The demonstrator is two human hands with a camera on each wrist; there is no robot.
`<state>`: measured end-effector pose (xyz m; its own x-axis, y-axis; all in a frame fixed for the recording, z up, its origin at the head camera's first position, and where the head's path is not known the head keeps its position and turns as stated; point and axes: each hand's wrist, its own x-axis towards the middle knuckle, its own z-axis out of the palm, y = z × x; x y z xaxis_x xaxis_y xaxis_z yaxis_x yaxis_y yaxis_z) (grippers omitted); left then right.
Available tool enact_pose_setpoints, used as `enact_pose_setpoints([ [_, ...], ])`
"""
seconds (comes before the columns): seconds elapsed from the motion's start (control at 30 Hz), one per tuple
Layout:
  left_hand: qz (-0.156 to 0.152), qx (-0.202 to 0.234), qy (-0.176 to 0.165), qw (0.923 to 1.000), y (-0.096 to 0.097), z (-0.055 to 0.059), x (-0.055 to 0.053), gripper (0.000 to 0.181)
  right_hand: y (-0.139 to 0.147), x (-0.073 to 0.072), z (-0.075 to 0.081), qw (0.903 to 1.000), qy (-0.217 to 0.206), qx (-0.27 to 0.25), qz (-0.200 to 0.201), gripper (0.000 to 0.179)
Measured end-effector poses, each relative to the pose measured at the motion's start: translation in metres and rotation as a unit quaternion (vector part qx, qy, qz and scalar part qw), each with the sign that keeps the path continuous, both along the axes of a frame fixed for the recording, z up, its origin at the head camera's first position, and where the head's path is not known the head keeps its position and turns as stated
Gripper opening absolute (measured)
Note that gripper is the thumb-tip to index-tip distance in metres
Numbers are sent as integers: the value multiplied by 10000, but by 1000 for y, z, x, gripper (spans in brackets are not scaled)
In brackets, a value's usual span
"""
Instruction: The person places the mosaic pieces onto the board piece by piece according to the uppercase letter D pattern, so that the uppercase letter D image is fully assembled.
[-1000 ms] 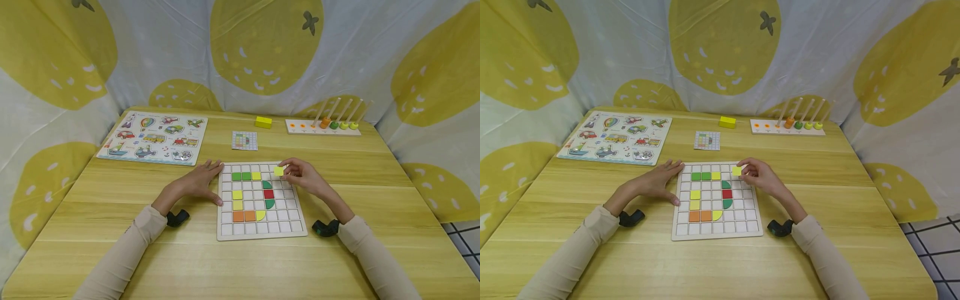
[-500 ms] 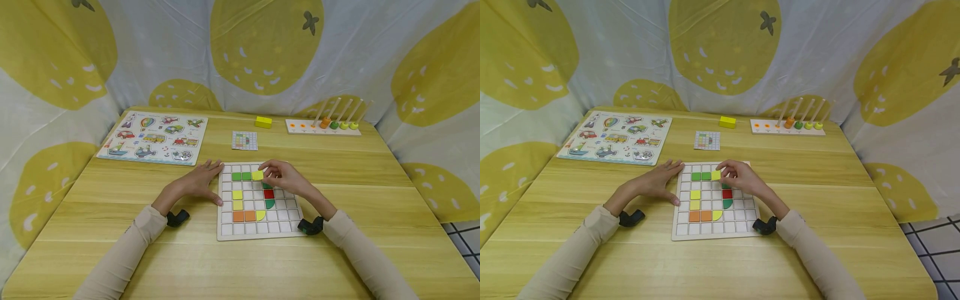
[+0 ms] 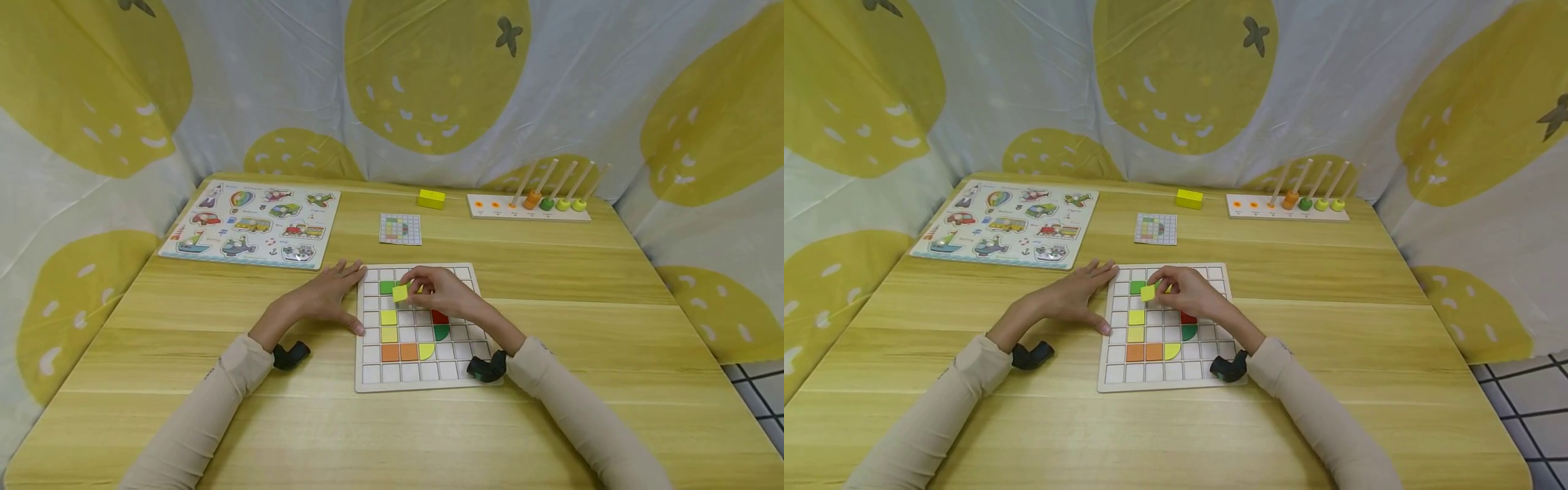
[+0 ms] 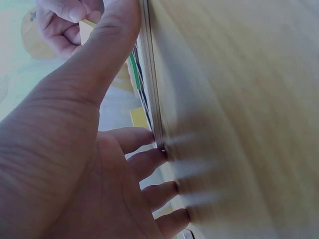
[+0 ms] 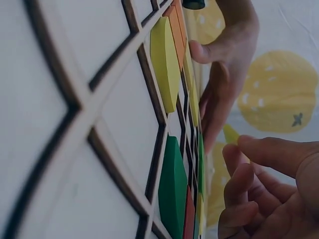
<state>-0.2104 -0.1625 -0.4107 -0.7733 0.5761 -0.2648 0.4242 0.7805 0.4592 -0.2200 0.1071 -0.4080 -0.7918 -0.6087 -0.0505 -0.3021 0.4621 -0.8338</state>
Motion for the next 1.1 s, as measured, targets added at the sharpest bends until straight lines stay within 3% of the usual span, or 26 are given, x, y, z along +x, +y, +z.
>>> enact_pose_setpoints([
  [1.1,8,-22,-40,10000,1,0,0,120,-21,-1,-3,9980,184,521,294,24],
])
